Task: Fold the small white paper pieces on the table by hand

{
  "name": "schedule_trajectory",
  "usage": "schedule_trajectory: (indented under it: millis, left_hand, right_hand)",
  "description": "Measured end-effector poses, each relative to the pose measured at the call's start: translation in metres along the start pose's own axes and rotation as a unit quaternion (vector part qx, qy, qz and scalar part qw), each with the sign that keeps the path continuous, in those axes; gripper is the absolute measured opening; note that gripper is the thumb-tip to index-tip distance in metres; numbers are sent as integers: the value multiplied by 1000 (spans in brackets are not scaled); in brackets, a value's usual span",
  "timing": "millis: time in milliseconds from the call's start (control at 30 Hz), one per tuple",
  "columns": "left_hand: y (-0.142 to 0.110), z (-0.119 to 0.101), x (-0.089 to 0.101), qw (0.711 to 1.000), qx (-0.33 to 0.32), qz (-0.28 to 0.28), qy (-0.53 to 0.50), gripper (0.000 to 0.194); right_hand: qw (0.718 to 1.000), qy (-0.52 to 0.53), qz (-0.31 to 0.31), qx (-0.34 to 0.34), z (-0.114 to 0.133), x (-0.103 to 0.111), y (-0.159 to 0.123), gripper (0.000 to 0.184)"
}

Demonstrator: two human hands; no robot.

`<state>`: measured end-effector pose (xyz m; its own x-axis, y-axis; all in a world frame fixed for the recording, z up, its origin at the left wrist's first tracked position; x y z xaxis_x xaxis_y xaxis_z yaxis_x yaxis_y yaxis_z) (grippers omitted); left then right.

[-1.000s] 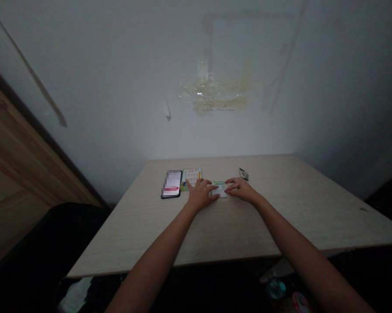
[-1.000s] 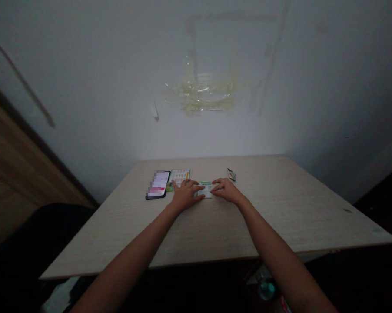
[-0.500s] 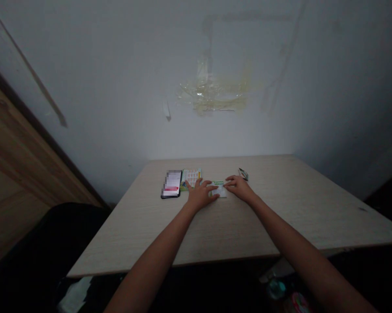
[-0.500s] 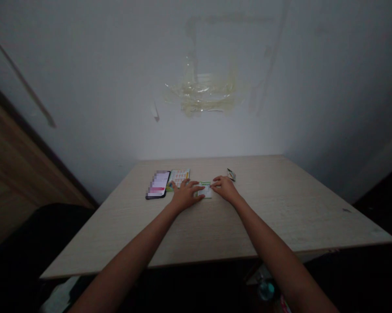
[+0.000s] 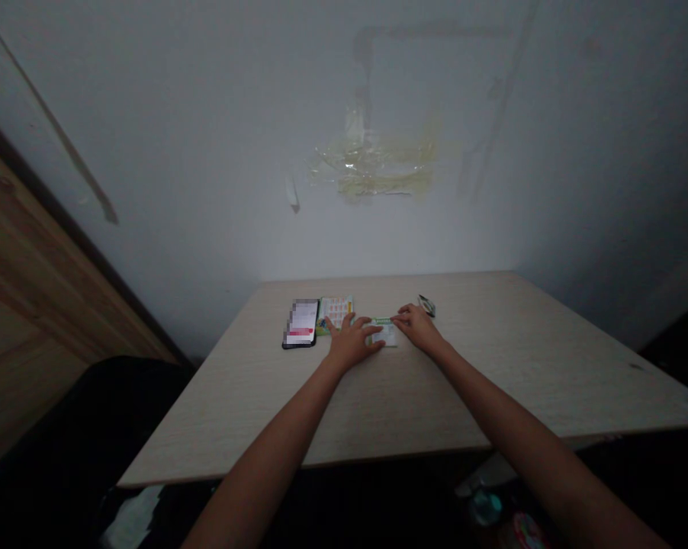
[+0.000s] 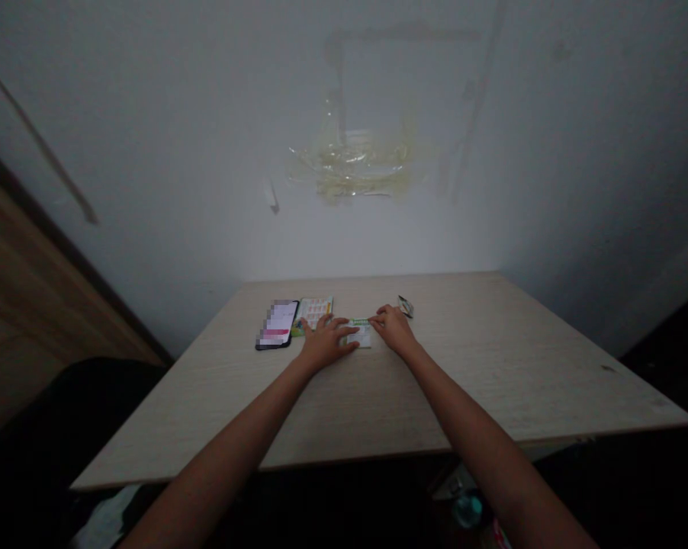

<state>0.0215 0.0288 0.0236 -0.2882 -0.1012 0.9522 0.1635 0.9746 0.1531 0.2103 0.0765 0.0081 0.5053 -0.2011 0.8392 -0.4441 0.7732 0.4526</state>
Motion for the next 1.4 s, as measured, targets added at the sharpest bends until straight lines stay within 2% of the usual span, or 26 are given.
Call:
schedule_trajectory:
  millis: [333,533,800,1033,1400]
  left_hand:
    - [0,0,0,1000,-2,-7,9,43]
    - [-4,-3,2,999,-12,-36,26,42]
    - [-6,-5,4,998,-12,-51,21,41]
    - [-7,-5,4,999,-6,-42,26,41]
    - [-6,-3,3,999,5,-36,22,42]
  right_hand:
    - [998,-55,8,-4,11,5,-1,31]
    - [997,-70,2,6,14,5,-4,30]
    - [999,-22,-22,26,10,6,-6,21]
    - [1000,11,-30,0,8,6,-5,18]
    - [999,51,-16,10,2,3,-6,22]
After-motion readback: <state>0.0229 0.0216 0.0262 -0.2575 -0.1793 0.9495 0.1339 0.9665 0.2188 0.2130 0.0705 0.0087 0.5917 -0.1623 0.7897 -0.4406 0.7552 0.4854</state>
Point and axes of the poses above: each hand's wrist, its own y-axis towards the middle knuckle, its own x-axis out of the back of the hand, z = x × y, the point moved 6 cm from there along y, towards the middle knuckle, and after that the axes turned 13 degrees about x, right-handed, at the moved point
